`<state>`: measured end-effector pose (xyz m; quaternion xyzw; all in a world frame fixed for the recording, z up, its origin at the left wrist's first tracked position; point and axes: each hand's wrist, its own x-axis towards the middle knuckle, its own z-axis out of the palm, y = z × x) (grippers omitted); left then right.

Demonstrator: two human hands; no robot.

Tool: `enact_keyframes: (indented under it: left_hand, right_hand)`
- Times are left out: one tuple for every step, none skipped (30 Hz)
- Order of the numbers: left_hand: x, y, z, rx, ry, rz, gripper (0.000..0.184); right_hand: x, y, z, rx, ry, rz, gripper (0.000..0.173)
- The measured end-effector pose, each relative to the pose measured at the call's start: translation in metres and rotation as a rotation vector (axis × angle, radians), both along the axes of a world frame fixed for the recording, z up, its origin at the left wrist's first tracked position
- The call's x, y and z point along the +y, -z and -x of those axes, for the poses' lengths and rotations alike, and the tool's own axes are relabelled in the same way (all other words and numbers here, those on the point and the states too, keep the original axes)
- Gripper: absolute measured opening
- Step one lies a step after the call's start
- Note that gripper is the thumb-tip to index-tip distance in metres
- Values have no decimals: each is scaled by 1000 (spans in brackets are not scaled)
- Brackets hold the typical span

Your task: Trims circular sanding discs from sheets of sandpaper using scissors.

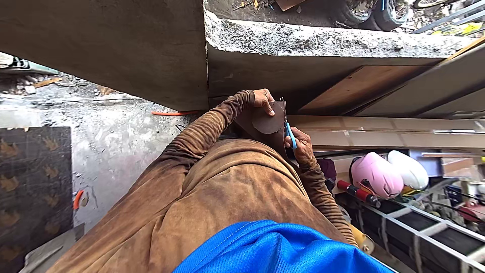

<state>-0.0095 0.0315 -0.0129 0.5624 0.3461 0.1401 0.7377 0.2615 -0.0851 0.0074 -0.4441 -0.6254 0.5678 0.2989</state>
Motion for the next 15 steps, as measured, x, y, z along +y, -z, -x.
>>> enact_keyframes:
  left_hand:
    - [0, 1, 0, -1, 1, 4, 9]
    - [0, 2, 0, -3, 1, 9, 9]
    - [0, 1, 0, 1, 3, 12, 9]
    - [0, 0, 0, 10, 6, 9, 9]
    - [1, -1, -1, 23, 15, 4, 9]
    - [1, -2, -1, 32, 22, 0, 9]
    - [1, -3, -3, 38, 31, -1, 9]
    - [2, -4, -4, 42, 39, -4, 9]
    - [2, -5, -4, 43, 45, -4, 9]
    - [3, -6, -4, 44, 52, -6, 9]
    - [3, -7, -3, 41, 55, -10, 9]
    - [3, -6, -3, 33, 59, -12, 9]
    - [3, -5, -2, 19, 61, -9, 8]
    - [3, -4, -2, 7, 60, -5, 8]
    - [3, -2, -1, 1, 59, -2, 8]
  right_hand:
    - [0, 0, -1, -3, 1, 6, 43]
    - [1, -1, -2, -16, -3, 13, 43]
    - [2, -3, -4, -40, -12, 18, 44]
    - [4, -5, -5, -69, -29, 22, 45]
    - [6, -7, -6, -93, -50, 24, 46]
    - [8, -9, -7, -118, -71, 23, 50]
    - [10, -11, -7, -134, -85, 26, 53]
    - [11, -12, -7, -139, -90, 30, 55]
    - [12, -12, -7, -138, -91, 34, 55]
    - [13, -11, -7, -125, -91, 43, 55]
    - [13, -10, -8, -111, -88, 53, 54]
    - [12, -9, -8, -101, -80, 58, 53]
    - [11, -8, -8, -86, -69, 56, 51]
    - [9, -7, -8, -74, -59, 43, 48]
    - [8, -6, -7, -66, -50, 29, 45]
